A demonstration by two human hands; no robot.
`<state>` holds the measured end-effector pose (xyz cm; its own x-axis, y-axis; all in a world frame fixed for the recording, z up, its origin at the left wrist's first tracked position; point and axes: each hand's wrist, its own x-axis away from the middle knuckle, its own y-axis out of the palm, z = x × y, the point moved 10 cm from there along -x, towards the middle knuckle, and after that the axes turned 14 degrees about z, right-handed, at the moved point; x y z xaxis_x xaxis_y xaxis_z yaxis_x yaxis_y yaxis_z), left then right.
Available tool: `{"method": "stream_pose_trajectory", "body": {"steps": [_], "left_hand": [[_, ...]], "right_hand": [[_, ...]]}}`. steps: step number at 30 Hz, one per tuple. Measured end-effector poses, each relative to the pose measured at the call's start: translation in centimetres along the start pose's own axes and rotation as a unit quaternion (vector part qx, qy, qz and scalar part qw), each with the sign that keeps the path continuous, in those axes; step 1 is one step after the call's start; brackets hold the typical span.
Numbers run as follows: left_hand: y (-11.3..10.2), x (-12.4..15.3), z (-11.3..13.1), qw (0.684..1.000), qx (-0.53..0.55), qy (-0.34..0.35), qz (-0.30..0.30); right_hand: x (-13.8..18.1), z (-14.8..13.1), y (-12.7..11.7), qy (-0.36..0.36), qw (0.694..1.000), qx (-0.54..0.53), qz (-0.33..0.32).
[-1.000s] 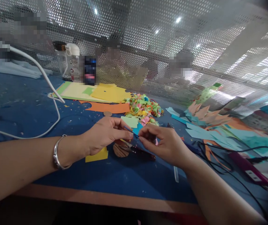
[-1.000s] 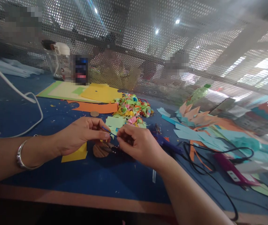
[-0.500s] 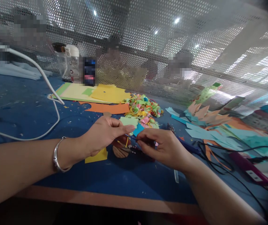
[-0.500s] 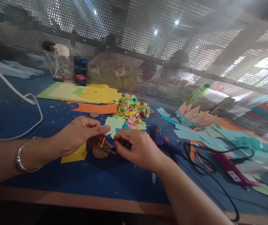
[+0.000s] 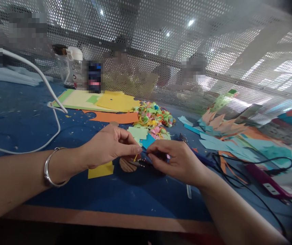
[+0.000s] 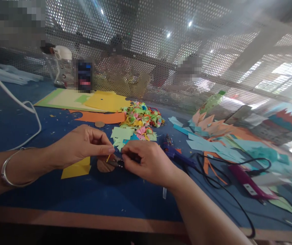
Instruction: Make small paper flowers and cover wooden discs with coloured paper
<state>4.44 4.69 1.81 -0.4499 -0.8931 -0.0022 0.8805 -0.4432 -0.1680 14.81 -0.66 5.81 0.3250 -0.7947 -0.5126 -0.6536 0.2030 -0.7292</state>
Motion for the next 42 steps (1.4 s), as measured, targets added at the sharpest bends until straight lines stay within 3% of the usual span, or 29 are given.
{"method": "stream_pose_trajectory", "body": {"steps": [5,10,13,19,31,42], "left_hand": [[-0.5,0.1,1.5,0.983,-0.142,0.111,0.013],[-0.5,0.2,2.6,0.966,-0.192,0.171,0.022],[-0.5,-0.2,2.2,0.972,-0.177,0.151,0.013],[0.4,-0.7,-0.1,0.993,-0.090,0.040,-0.062],[1.0,-0.6,-0.4,0.988,-0.110,0.054,-0.098],[0.3,-0.9,0.0,0.996,-0.058,0.042,-0.058]], "right_hand": [[0.0,0.1,0.1,0.011,1.000,-0.009,-0.007],[0.1,0.5,0.1,0.043,0.999,-0.014,-0.010],[0.1,0.8,0.3,0.053,0.998,-0.015,-0.015],[0.3,0.9,0.5,0.043,0.999,-0.023,-0.017],[0.4,1.5,0.8,0.060,0.998,-0.015,-0.029],[0.4,1.7,0.6,0.087,0.995,-0.041,-0.037]]}}
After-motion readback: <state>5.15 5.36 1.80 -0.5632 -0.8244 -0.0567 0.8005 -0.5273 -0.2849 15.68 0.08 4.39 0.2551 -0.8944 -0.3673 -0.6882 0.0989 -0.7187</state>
